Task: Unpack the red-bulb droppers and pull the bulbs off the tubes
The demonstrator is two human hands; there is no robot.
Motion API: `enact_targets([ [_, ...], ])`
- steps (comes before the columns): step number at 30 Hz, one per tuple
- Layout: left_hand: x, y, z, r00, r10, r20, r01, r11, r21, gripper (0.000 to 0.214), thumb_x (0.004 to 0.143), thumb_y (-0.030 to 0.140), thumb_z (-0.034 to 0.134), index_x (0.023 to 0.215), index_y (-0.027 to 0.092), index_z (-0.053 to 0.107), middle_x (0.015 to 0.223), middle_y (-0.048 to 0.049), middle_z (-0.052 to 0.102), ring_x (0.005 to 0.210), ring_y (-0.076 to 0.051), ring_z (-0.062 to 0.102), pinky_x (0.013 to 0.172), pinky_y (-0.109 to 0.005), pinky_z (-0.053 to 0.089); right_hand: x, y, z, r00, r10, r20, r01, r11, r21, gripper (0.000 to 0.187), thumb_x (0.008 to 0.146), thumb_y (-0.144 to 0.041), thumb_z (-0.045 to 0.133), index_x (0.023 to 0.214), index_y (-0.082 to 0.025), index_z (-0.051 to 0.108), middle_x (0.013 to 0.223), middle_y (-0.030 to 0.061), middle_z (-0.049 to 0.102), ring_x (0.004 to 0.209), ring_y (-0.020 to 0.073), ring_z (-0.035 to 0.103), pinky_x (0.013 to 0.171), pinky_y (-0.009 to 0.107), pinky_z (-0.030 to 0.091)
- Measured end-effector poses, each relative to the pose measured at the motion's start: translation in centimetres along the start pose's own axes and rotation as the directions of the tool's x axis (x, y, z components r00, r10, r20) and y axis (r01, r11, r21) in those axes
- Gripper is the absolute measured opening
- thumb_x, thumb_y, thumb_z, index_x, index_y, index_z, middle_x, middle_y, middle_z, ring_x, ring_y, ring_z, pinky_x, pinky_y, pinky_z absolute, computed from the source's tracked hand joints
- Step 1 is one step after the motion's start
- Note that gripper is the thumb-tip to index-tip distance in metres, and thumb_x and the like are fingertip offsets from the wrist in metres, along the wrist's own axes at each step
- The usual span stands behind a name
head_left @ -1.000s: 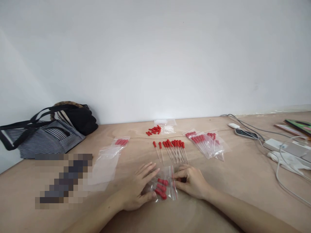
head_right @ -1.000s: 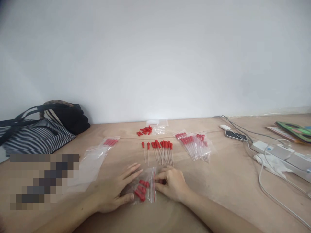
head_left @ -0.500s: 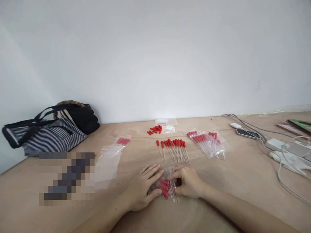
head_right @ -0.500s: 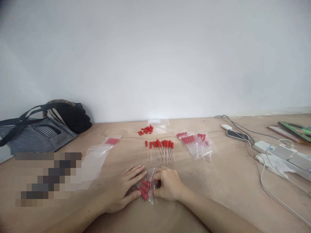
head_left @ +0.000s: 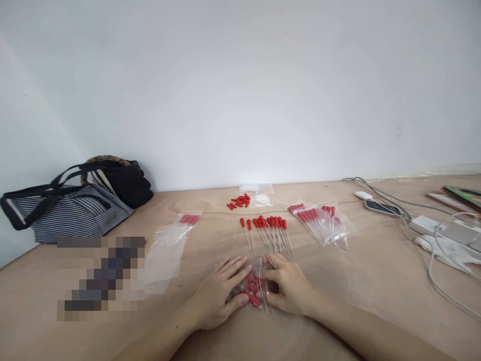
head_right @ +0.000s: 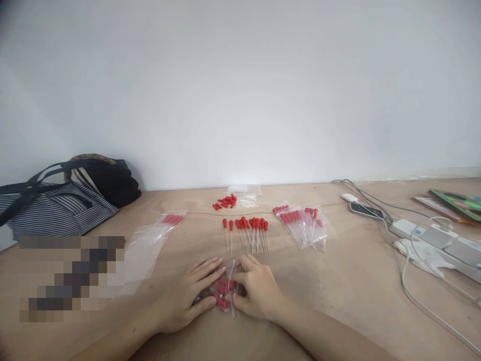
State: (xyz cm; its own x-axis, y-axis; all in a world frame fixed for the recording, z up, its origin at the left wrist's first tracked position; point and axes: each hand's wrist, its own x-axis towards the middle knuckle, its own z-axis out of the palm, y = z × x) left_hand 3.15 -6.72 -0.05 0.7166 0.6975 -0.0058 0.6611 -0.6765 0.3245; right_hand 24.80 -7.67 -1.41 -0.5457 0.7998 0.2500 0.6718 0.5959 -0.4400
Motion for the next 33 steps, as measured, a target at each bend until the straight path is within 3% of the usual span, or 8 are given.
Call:
enact_targets([
  [9, 0.0, 0.1, -0.1, 1.0, 0.017, -0.01, -0.017, 1.0, -0.01, 0.053, 0.085, 0.047, 0.042, 0.133, 0.028, 0.031, 0.14, -0.0053, 0.03, 0.128, -0.026, 0.027, 0.105, -0.048, 0.022, 0.0, 0.1, 0.7, 0.988, 0.125, -0.095, -0.093, 0.952, 0.291, 0.014, 0.062, -0.03, 0.065, 0.072, -0.02, 0.062, 0.094, 0.0041, 0.055, 0.085, 0.0161, 0.054, 0.073, 0.026, 0.043],
  [19, 0.0, 0.0, 0.0, 1.0, 0.023, -0.02, -0.024, 1.0, -0.02, 0.051, 0.085, 0.045, 0.043, 0.133, 0.03, 0.031, 0.141, -0.0041, 0.029, 0.129, -0.025, 0.026, 0.105, -0.049, 0.021, -0.1, -0.3, 0.0, 0.999, 0.022, -0.023, -0.018, 0.988, 0.152, 0.02, 0.066, -0.037, 0.063, 0.081, -0.024, 0.065, 0.11, 0.0046, 0.053, 0.097, 0.0185, 0.053, 0.081, 0.029, 0.043],
  [28, -0.1, 0.4, -0.5, 1.0, -0.01, 0.01, 0.011, 0.999, -0.031, 0.056, 0.084, 0.05, 0.042, 0.134, 0.028, 0.03, 0.14, -0.0049, 0.03, 0.128, -0.027, 0.026, 0.105, -0.049, 0.021, -0.3, -0.6, -0.2, 0.982, 0.15, -0.116, -0.092, 0.912, 0.401, 0.006, 0.066, -0.024, 0.059, 0.069, -0.019, 0.06, 0.106, 0.0063, 0.053, 0.09, 0.0164, 0.056, 0.077, 0.026, 0.045],
  [33, -0.1, 0.5, -0.4, 1.0, 0.0, 0.006, 0.0, 1.0, -0.02, 0.055, 0.084, 0.051, 0.041, 0.133, 0.028, 0.032, 0.14, -0.0057, 0.03, 0.128, -0.026, 0.026, 0.105, -0.049, 0.021, -0.6, -0.3, -0.4, 0.977, 0.211, -0.013, -0.185, 0.883, 0.431, 0.012, 0.062, -0.029, 0.065, 0.064, -0.018, 0.06, 0.107, 0.006, 0.054, 0.088, 0.0171, 0.057, 0.073, 0.027, 0.045],
])
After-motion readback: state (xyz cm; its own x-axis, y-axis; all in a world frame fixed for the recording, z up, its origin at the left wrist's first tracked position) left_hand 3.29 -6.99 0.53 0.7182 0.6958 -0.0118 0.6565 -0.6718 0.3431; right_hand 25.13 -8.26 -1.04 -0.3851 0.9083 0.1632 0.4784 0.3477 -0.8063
